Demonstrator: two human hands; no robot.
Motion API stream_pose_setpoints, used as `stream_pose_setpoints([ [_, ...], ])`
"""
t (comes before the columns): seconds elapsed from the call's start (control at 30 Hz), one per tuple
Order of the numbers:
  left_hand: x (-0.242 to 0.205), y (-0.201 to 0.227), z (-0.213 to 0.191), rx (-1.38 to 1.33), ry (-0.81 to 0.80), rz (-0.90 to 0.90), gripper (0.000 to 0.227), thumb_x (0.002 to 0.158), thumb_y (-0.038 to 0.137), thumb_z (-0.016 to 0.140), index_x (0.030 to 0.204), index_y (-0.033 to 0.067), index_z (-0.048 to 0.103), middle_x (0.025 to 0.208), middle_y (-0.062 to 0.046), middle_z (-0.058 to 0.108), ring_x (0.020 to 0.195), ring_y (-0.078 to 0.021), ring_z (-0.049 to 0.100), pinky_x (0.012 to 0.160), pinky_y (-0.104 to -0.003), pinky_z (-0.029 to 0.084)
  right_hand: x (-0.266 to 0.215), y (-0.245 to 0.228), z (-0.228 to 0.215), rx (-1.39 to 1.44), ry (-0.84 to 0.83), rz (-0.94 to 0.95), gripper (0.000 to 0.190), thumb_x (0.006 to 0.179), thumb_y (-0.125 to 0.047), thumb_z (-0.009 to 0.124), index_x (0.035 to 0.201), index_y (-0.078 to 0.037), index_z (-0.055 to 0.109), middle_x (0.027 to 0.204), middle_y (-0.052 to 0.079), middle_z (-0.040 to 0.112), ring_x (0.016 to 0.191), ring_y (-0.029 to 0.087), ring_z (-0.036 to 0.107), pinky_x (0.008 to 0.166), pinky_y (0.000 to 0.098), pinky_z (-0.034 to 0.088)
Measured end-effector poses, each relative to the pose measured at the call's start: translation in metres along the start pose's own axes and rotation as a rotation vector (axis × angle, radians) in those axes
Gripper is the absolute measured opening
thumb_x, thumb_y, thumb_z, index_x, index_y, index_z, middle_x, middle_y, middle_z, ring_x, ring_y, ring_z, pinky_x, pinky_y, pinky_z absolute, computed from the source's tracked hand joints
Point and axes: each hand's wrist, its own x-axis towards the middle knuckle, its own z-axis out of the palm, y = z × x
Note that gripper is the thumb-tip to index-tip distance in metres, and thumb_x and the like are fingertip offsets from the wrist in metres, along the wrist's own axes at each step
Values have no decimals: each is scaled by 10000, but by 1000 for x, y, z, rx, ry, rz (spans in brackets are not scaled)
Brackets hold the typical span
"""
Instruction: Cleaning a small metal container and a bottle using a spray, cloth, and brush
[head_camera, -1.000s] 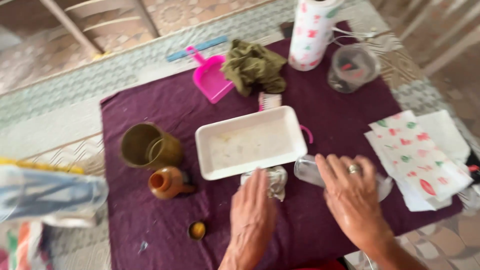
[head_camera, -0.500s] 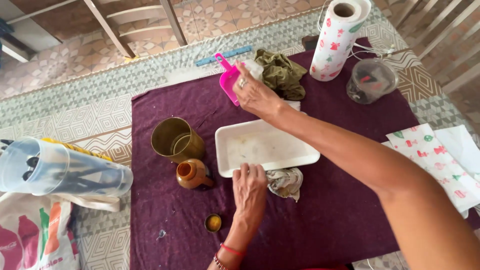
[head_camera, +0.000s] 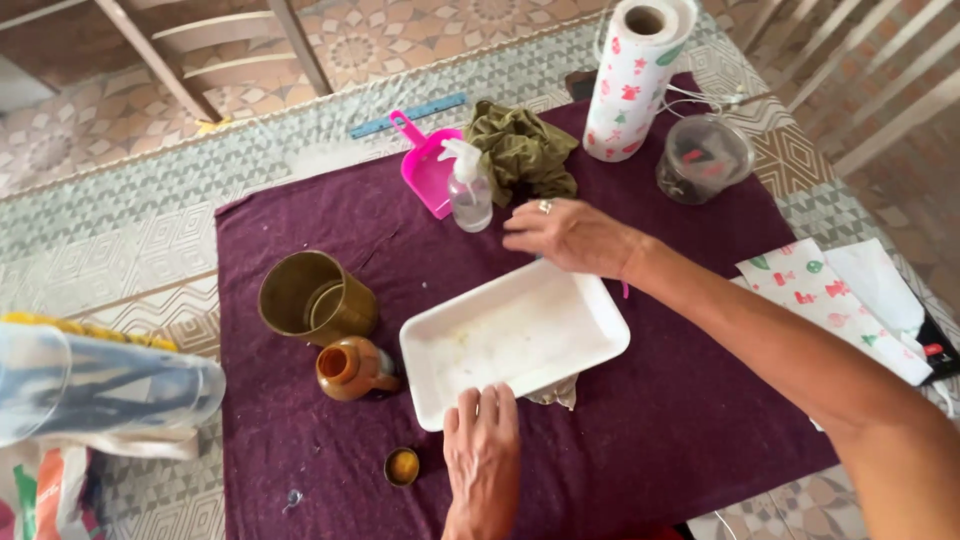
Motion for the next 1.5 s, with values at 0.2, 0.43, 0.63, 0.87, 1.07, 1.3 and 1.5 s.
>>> stream_pose_setpoints([
  [0.2,-8,-8,-22,-34,89,12,219,908,121,600,1111,67,664,1040,-53,681,953,-273,610,691,-396,498,-62,19,58,341,-132,198,377,868,-445,764,1156,-202,778,1455,148,601,1462,396,416,1159,561,305],
  [0.43,-2,-14,-22,-71,202,29,184,986,43,567,1116,48,697,1092,-78,704,926,-268,632,646,-396,489,-74,4,24,166,-161,118,404,970,-433,635,1280,-184,703,1492,154,556,1462,378,415,1145,585,306],
  [0.63,7,-19,9,-48,35,15,392,860,30,679,1249,16,639,1165,-122,686,1058,-309,603,770,-412,538,-79,24,13,40,24,103,108,960,-6,657,903,-73,720,1177,122,721,1170,289,682,964,392,584],
  [0.87,13,-16,-52,-121,350,42,270,995,23,491,1093,83,736,1102,-46,750,930,-230,655,713,-374,526,-30,-13,-18,607,-98,140,297,1069,-379,421,1104,-141,594,1158,18,533,1123,256,447,1032,416,300],
  [1.07,7,-24,-30,-103,390,33,292,1037,71,456,1099,74,741,1112,-63,749,925,-236,666,753,-380,534,-48,-35,20,939,185,390,290,1024,-315,547,816,-125,478,775,-1,530,720,140,505,680,334,393],
  [1.3,27,-25,37,-19,144,-26,335,854,-8,680,1187,22,649,1240,-148,638,1006,-300,616,756,-408,553,-96,-5,25,-238,146,619,131,832,-110,847,936,-100,767,929,56,668,905,267,633,992,465,479],
  [1.5,31,-42,75,-172,125,-76,370,865,8,580,1228,-55,609,1239,-248,608,1013,-412,604,826,-469,547,-32,-114,-61,-58,416,476,407,910,33,521,581,-91,318,560,116,304,505,366,322,572,543,165],
])
